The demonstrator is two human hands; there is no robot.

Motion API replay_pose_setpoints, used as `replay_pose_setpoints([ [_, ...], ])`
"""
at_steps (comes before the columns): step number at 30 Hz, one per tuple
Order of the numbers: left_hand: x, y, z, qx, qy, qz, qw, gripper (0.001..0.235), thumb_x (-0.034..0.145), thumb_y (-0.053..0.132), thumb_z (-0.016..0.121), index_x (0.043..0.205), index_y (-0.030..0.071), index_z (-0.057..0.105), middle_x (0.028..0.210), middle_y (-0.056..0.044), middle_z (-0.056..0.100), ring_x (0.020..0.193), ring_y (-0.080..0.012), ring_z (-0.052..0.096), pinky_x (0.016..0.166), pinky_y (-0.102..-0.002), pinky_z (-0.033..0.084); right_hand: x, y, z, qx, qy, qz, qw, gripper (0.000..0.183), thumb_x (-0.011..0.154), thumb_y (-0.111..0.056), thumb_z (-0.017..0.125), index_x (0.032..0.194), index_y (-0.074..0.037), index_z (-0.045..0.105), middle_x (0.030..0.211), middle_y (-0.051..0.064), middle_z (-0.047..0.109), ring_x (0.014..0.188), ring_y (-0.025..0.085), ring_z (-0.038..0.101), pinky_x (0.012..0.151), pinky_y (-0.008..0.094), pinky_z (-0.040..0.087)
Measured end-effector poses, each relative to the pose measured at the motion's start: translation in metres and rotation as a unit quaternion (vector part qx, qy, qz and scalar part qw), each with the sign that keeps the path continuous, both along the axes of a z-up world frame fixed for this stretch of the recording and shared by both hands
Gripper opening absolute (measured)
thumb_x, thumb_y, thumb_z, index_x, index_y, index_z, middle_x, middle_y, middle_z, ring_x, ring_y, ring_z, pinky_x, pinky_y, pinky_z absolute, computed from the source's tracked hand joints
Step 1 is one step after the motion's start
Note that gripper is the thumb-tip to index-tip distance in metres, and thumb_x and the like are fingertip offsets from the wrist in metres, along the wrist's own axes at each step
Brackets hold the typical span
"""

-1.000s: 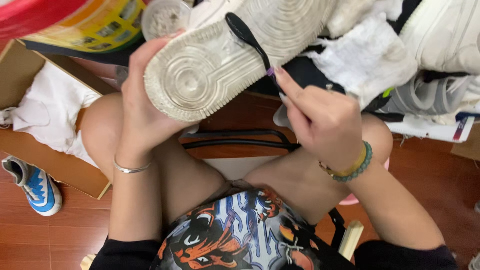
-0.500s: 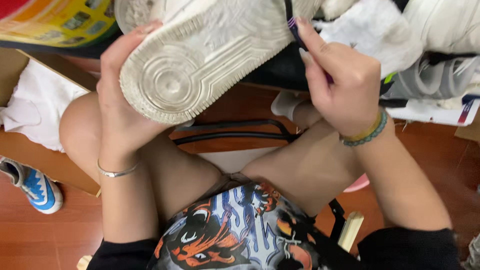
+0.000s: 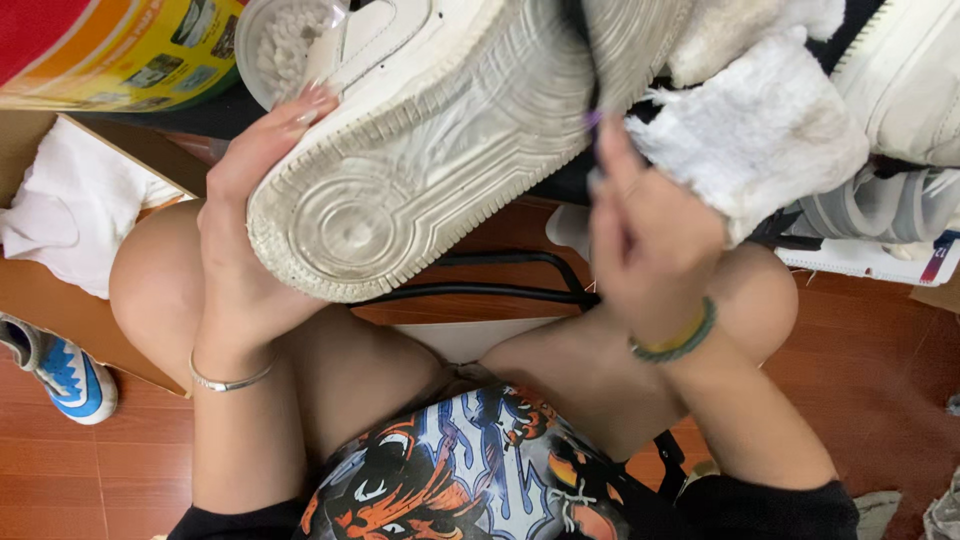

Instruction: The person scrubs the sole of a white sneaker with a purple toothbrush and wipes it with a white cloth. They repeatedly scrub the sole's grooves and wipe away residue, handling the shoe and cloth throughout the process.

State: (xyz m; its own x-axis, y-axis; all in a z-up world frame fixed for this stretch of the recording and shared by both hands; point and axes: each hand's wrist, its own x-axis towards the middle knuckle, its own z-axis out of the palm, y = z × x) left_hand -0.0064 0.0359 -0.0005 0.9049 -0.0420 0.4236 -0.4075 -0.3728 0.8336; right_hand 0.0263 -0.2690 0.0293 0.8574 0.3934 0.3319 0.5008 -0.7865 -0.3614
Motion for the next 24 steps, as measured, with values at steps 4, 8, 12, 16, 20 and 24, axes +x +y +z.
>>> replay_pose_setpoints([
  [4, -0.001, 0.001, -0.002, -0.007, 0.006, -0.003, 1.000, 0.085, 0.079, 0.007, 0.098, 0.140, 0.006, 0.040, 0.145, -0.021, 0.055, 0.140, -0.0317, 0.055, 0.123, -0.042, 0.045, -0.018, 0.017, 0.000, -0.014, -0.019, 0.072, 0.997, 0.045, 0.099, 0.004, 0.071, 0.143, 0.003, 0.061, 0.069, 0.005, 0.044, 0.058, 0.022, 0.044, 0.058, 0.038, 0.040],
  [8, 0.000, 0.001, -0.002, -0.009, 0.006, -0.006, 1.000, 0.084, 0.079, 0.007, 0.098, 0.140, 0.007, 0.040, 0.144, -0.020, 0.055, 0.140, -0.0320, 0.055, 0.124, -0.043, 0.045, -0.029, 0.019, 0.001, 0.020, 0.003, 0.136, 0.991, 0.046, 0.090, 0.005, 0.073, 0.136, 0.001, 0.065, 0.065, 0.004, 0.043, 0.053, 0.020, 0.042, 0.054, 0.037, 0.041],
  [12, 0.002, 0.001, -0.002, -0.010, -0.001, -0.011, 1.000, 0.084, 0.078, 0.008, 0.098, 0.139, 0.006, 0.040, 0.147, -0.021, 0.055, 0.140, -0.0326, 0.055, 0.125, -0.044, 0.044, -0.034, 0.008, -0.008, 0.051, 0.005, 0.123, 0.991, 0.043, 0.094, 0.004, 0.073, 0.136, -0.004, 0.066, 0.072, 0.007, 0.052, 0.057, 0.021, 0.047, 0.056, 0.035, 0.042],
  [16, 0.000, 0.002, -0.002, -0.005, 0.004, -0.006, 1.000, 0.084, 0.078, 0.007, 0.097, 0.139, 0.006, 0.039, 0.147, -0.021, 0.055, 0.139, -0.0326, 0.055, 0.123, -0.043, 0.044, -0.015, -0.008, -0.011, 0.028, -0.010, 0.005, 1.000, 0.043, 0.108, 0.007, 0.062, 0.149, -0.006, 0.057, 0.088, 0.009, 0.059, 0.070, 0.019, 0.054, 0.069, 0.031, 0.047],
  [20, 0.000, -0.001, -0.004, 0.002, 0.004, 0.016, 1.000, 0.086, 0.081, 0.009, 0.099, 0.142, 0.006, 0.039, 0.145, -0.021, 0.056, 0.140, -0.0306, 0.057, 0.123, -0.040, 0.047, -0.022, 0.017, -0.001, -0.059, -0.033, 0.057, 0.996, 0.051, 0.089, 0.011, 0.066, 0.140, 0.008, 0.062, 0.065, 0.007, 0.043, 0.054, 0.023, 0.042, 0.053, 0.041, 0.035],
  [24, -0.002, -0.011, -0.005, 0.023, 0.002, 0.069, 0.997, 0.090, 0.083, 0.014, 0.102, 0.145, 0.004, 0.038, 0.145, -0.019, 0.058, 0.137, -0.0269, 0.059, 0.122, -0.036, 0.047, -0.040, 0.029, 0.018, -0.025, 0.006, 0.134, 0.991, 0.051, 0.087, 0.007, 0.068, 0.138, 0.004, 0.063, 0.061, 0.004, 0.038, 0.051, 0.019, 0.040, 0.050, 0.039, 0.036],
])
